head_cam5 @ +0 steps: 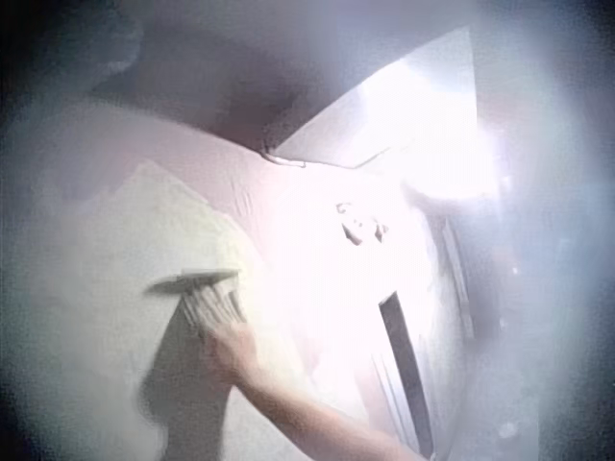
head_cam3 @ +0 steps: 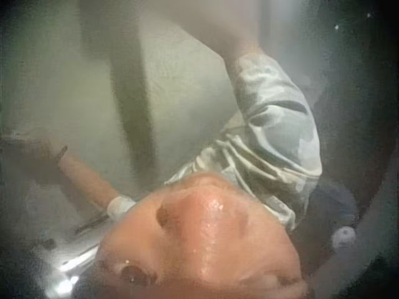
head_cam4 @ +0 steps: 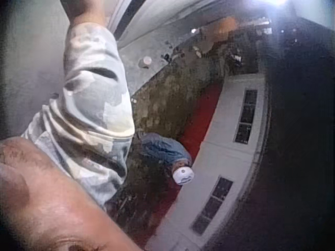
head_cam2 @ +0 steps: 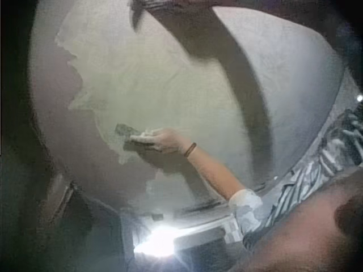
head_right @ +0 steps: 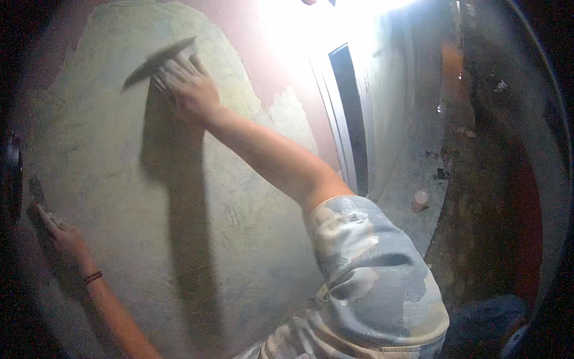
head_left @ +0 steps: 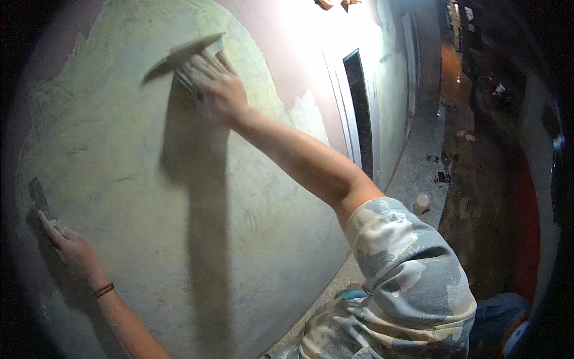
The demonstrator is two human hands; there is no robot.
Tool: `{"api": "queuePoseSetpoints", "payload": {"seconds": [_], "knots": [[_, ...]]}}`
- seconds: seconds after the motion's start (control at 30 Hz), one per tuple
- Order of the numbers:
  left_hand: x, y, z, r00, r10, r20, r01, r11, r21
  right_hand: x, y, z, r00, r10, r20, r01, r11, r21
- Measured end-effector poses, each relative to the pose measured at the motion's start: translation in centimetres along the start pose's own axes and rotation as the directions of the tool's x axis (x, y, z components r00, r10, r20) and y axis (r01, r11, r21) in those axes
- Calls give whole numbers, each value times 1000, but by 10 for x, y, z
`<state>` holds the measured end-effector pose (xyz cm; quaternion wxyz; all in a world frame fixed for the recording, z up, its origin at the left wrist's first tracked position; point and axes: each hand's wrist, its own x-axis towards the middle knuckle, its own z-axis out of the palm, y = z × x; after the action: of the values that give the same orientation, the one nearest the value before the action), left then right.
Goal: The person applies plaster to a wall using a trowel and a hawk, smoothing the surface in broad strokes. The person repeatedly transfers plaster from the hawk to the trowel and spreads it evenly across the wall.
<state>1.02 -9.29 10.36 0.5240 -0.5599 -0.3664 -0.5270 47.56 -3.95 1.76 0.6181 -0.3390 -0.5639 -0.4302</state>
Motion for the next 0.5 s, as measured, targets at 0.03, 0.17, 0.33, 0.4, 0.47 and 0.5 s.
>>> {"api": "queuePoseSetpoints", "payload": {"seconds": [0.03,0.17,0.33,0.4,0.47,0.5], "knots": [[1,-1,1,1000,-27,14,26,999,27,6,4,1,989,135,-61,-136,991,-17],[3,-4,0,999,-36,25,35,998,50,-7,-37,-9,997,46,64,-41,996,-82],[3,-3,-7,1000,-16,25,13,993,115,-58,-36,-24,898,-382,217,320,907,272],[4,1,-10,990,-107,88,101,993,66,-42,10,-23,970,-143,196,163,982,-92],[5,5,-13,1000,-14,26,12,998,64,-23,28,-22,954,287,-85,-285,958,33],[4,5,-13,997,-51,56,48,997,57,-21,20,-20,945,320,-76,-325,943,-76]]}}
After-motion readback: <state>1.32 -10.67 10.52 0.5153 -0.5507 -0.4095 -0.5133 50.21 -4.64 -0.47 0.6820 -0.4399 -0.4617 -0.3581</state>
